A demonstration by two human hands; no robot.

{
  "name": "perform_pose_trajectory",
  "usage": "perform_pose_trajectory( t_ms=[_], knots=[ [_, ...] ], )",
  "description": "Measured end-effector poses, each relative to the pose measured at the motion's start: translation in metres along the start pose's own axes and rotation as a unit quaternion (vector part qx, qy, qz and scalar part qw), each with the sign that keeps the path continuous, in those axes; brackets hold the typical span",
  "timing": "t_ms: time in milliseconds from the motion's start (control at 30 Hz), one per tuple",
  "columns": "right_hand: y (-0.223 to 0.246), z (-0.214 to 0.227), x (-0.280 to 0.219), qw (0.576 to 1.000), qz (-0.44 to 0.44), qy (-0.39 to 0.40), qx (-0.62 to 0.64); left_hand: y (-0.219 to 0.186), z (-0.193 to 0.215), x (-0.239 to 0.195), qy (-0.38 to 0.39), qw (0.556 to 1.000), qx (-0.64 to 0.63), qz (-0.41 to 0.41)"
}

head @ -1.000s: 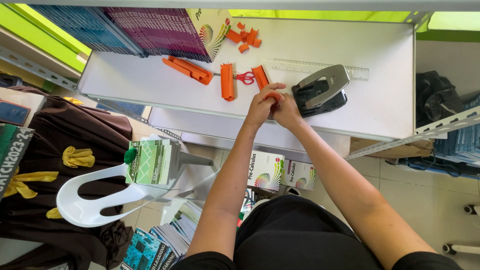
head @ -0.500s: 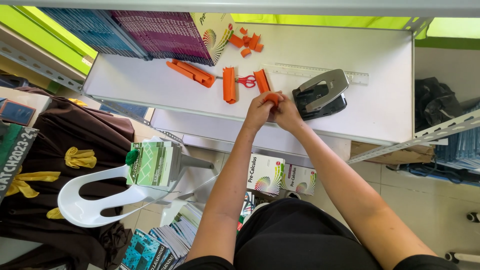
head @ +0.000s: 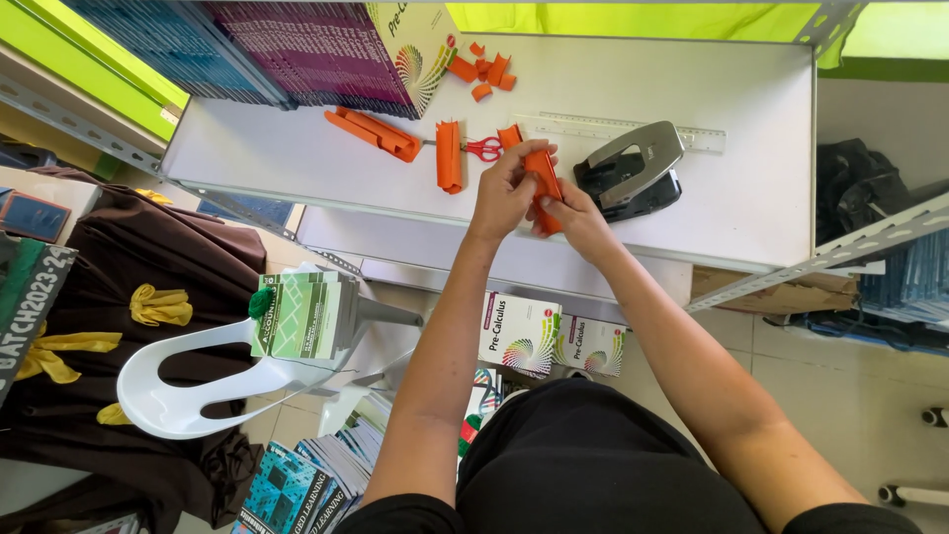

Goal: Punching holes into orange paper or plastic strips using a manual hole puncher.

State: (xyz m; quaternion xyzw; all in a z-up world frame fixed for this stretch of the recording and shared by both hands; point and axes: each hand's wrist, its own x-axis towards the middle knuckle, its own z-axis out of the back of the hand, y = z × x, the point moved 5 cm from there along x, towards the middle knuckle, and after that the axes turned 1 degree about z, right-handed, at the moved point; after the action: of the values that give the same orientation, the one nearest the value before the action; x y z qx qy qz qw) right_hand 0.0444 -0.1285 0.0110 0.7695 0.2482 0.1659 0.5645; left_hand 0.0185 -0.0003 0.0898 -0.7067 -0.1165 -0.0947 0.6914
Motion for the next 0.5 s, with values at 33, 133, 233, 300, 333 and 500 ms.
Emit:
perform_pose_trajectory(
  t_ms=[33, 133, 233, 300, 333, 500],
  knots=[
    [0.000, 0.001, -0.005, 1.000, 0.000, -0.002, 0.001, -0.002, -0.002, 0.000, 0.002, 1.000, 0.000, 0.001],
    [0.006, 0.008, -0.015, 1.000, 0.025, -0.018, -0.003, -0.007, -0.010, 0.002, 0.020, 0.999, -0.031, -0.003],
    [0.009, 0.017, -0.023, 0.999, 0.018, -0.028, 0.010, -0.003, -0.018, 0.005, 0.038, 0.999, 0.013, 0.030],
    [0.006, 0.025, -0.029, 0.999, 0.021, -0.043, -0.002, -0.003, -0.021, 0.004, 0.021, 0.997, 0.074, 0.009],
    [0.011, 0.024, -0.033, 0.999, 0.022, -0.046, -0.002, -0.004, -0.026, 0.004, 0.024, 0.997, 0.073, 0.009],
    [0.035, 0.020, -0.057, 0.994, 0.047, -0.094, -0.028, -0.008, -0.044, 0.002, 0.009, 0.999, 0.054, -0.001]
  ],
)
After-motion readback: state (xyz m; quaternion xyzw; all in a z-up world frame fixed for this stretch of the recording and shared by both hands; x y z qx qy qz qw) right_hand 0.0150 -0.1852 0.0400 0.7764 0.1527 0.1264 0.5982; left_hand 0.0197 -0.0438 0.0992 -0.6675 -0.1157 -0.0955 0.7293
